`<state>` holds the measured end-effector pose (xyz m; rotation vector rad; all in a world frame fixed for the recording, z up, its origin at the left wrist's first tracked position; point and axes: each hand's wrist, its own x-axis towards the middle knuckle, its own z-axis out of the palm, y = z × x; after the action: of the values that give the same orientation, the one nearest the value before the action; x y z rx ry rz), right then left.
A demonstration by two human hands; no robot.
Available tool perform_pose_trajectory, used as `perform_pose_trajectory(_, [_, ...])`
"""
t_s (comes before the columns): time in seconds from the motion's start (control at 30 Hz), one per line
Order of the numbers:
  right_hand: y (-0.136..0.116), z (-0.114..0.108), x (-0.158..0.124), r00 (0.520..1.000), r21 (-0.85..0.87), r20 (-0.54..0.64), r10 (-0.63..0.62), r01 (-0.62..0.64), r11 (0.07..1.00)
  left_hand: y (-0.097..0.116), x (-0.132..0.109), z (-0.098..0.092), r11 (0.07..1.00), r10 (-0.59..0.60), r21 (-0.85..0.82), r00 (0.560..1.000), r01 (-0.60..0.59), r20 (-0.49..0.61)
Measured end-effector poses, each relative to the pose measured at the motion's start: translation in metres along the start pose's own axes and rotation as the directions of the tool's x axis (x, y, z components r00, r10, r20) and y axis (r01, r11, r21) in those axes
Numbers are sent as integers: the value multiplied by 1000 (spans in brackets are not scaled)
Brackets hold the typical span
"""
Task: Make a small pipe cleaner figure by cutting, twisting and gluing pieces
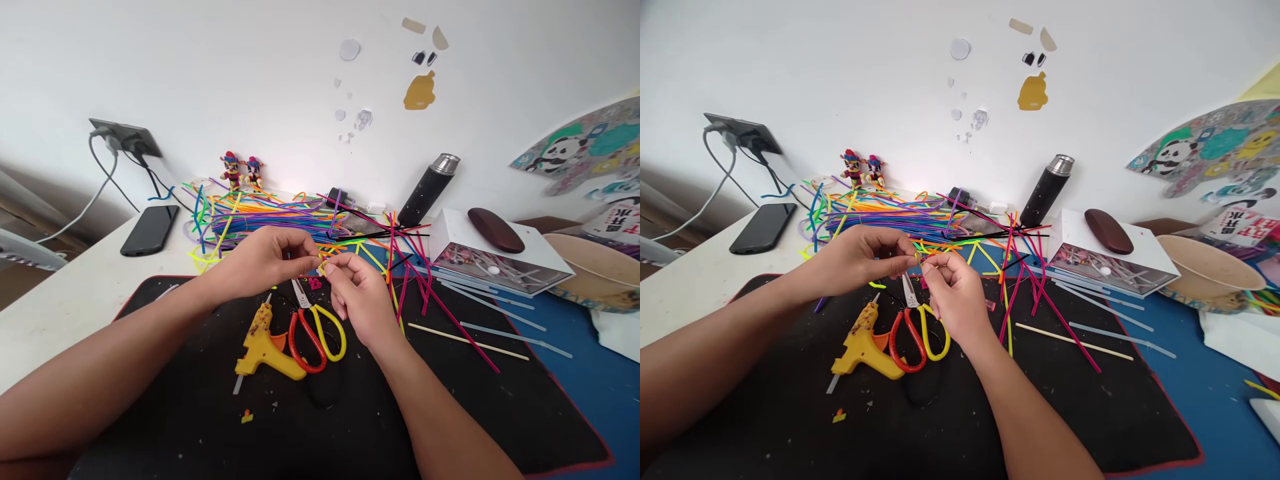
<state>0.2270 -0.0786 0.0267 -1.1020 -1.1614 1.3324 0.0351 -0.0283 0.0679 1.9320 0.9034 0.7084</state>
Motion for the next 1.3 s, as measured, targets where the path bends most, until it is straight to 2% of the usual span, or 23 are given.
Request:
perform_pose_trajectory(0.27, [-3,1,-2,1000,-37,-21,3,-4,999,2,0,3,998,22,-60,1000,-22,6])
perform_pose_trajectory(0.43, [-3,0,-2,1000,-91,-7,-26,25,996,0,2,6,993,3,-115,1000,-3,-1])
perform_pose_trajectory(0.57, [-2,1,-2,998,-153,-7,-69,67,986,-1,1,5,996,-9,-93,1000,10,6])
perform_pose_trajectory(0.73, [-2,1,-4,985,-314,-7,-173,162,936,1,-2,3,999,-6,32,1000,6,1])
perform_pose_trajectory(0.97, [3,0,-5,973,-426,39,-226,221,877,1,-3,1,962,52,267,999,-49,-3])
perform_pose_trajectory(1.1, [8,0,-5,960,-537,63,-273,264,802,2,-4,0,895,130,428,991,-127,22])
perform_pose_trajectory(1.3, [12,0,-5,953,-636,94,-287,280,719,3,-5,0,735,239,626,964,-260,119])
